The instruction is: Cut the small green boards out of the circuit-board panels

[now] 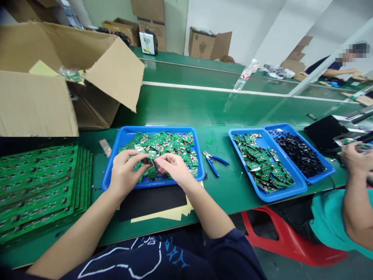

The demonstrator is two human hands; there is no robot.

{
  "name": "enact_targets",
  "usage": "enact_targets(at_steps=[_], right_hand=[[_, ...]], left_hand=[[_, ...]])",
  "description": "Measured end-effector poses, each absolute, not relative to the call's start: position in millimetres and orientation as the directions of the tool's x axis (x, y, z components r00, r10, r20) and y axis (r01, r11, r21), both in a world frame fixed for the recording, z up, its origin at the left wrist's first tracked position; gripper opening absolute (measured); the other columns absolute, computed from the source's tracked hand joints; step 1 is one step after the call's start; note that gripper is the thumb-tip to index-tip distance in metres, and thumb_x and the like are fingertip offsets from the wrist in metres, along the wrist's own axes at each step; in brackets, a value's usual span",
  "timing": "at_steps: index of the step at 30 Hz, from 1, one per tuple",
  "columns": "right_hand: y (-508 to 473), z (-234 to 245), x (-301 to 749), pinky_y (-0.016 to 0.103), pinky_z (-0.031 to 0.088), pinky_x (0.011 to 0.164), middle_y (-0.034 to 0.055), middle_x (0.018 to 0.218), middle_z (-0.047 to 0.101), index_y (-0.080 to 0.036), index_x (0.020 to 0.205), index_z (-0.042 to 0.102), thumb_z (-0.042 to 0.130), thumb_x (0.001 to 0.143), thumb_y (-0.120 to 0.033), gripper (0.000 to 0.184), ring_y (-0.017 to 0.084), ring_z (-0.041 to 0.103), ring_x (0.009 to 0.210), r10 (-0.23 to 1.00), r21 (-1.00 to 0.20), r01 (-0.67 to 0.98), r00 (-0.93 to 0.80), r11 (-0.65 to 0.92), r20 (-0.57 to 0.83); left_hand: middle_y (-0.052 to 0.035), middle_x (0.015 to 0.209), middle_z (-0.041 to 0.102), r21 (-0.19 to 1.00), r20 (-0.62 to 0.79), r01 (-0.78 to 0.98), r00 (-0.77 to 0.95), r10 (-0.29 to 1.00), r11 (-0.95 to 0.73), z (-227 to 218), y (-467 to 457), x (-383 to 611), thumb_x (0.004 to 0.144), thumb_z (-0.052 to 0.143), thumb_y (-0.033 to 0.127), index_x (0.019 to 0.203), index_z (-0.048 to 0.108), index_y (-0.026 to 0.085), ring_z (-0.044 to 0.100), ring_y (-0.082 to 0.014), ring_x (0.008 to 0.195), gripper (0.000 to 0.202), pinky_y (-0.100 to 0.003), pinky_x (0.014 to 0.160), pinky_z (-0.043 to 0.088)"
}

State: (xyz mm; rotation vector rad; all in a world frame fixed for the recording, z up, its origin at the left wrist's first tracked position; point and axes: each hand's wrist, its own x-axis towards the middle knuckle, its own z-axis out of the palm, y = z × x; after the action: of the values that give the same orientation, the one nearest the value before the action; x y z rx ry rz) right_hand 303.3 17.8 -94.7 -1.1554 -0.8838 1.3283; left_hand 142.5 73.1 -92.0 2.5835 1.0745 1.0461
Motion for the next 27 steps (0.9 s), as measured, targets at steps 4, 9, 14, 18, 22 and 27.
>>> enact_targets(at_steps=[4,9,14,18,22,27], right_hand=[[16.2,-92.6,301.6,0.025,0.048,0.056,-0.0039,0.056,0.056,-0.017,0.064,0.056,0.071,0.061,-0.048,0.034,0.009,0.055,0.052,0.986,-0.947,-0.281,0.014,-0.153,-0.163],[16.9,-96.6,304.9,0.023,0.045,0.051,-0.004,0.054,0.055,-0.017,0.062,0.053,0.073,0.062,-0.045,0.034,0.008,0.052,0.047,0.959,-0.84,-0.465,-0.187,-0.279,-0.215],[17.3,-100.1,306.3,0.021,0.042,0.048,-0.0037,0.052,0.054,-0.015,0.061,0.053,0.074,0.063,-0.04,0.033,0.007,0.052,0.045,0.957,-0.818,-0.506,-0.226,-0.274,-0.181],[16.9,-98.0,305.1,0.021,0.041,0.047,-0.0056,0.049,0.049,-0.015,0.06,0.054,0.074,0.063,-0.037,0.03,0.007,0.051,0.044,0.967,-0.803,-0.548,-0.216,-0.234,-0.135],[18.2,-98.4,306.6,0.021,0.037,0.044,-0.0074,0.045,0.043,-0.015,0.06,0.053,0.073,0.064,-0.035,0.028,0.006,0.046,0.04,0.943,-0.774,-0.552,-0.285,-0.31,-0.174],[20.0,-100.1,307.9,0.021,0.035,0.042,-0.0082,0.044,0.041,-0.015,0.06,0.052,0.073,0.063,-0.04,0.033,0.006,0.044,0.038,0.913,-0.761,-0.543,-0.375,-0.355,-0.159]], left_hand=[[-0.0071,0.085,0.061,0.34,0.579,0.595,0.478,0.661,-0.728,-91.6,72.7,141.7,0.08,0.056,0.035,0.089,0.067,0.022,0.056,-0.022,0.083,0.019,-0.035,0.076,0.04],[-0.0044,0.082,0.06,0.463,0.591,0.457,0.479,0.649,-0.759,-94.6,74.9,142.3,0.078,0.058,0.043,0.095,0.066,0.02,0.056,-0.0179,0.077,0.029,-0.03,0.071,0.043],[-0.0032,0.079,0.062,0.479,0.606,0.361,0.524,0.599,-0.8,-96.9,78.1,143.0,0.075,0.058,0.049,0.095,0.065,0.019,0.057,-0.0153,0.072,0.036,-0.028,0.068,0.044],[-0.0031,0.079,0.063,0.443,0.612,0.402,0.518,0.598,-0.802,-98.1,79.7,141.9,0.072,0.06,0.051,0.093,0.066,0.02,0.058,-0.0157,0.073,0.038,-0.029,0.07,0.043],[-0.0034,0.08,0.063,0.485,0.584,0.394,0.519,0.624,-0.781,-99.4,79.2,142.0,0.071,0.06,0.051,0.092,0.066,0.021,0.058,-0.016,0.073,0.037,-0.03,0.071,0.043],[-0.0035,0.077,0.061,0.684,0.48,0.222,0.58,0.658,-0.695,-94.1,77.4,144.0,0.07,0.063,0.05,0.089,0.066,0.019,0.059,-0.0154,0.071,0.037,-0.029,0.067,0.047]])
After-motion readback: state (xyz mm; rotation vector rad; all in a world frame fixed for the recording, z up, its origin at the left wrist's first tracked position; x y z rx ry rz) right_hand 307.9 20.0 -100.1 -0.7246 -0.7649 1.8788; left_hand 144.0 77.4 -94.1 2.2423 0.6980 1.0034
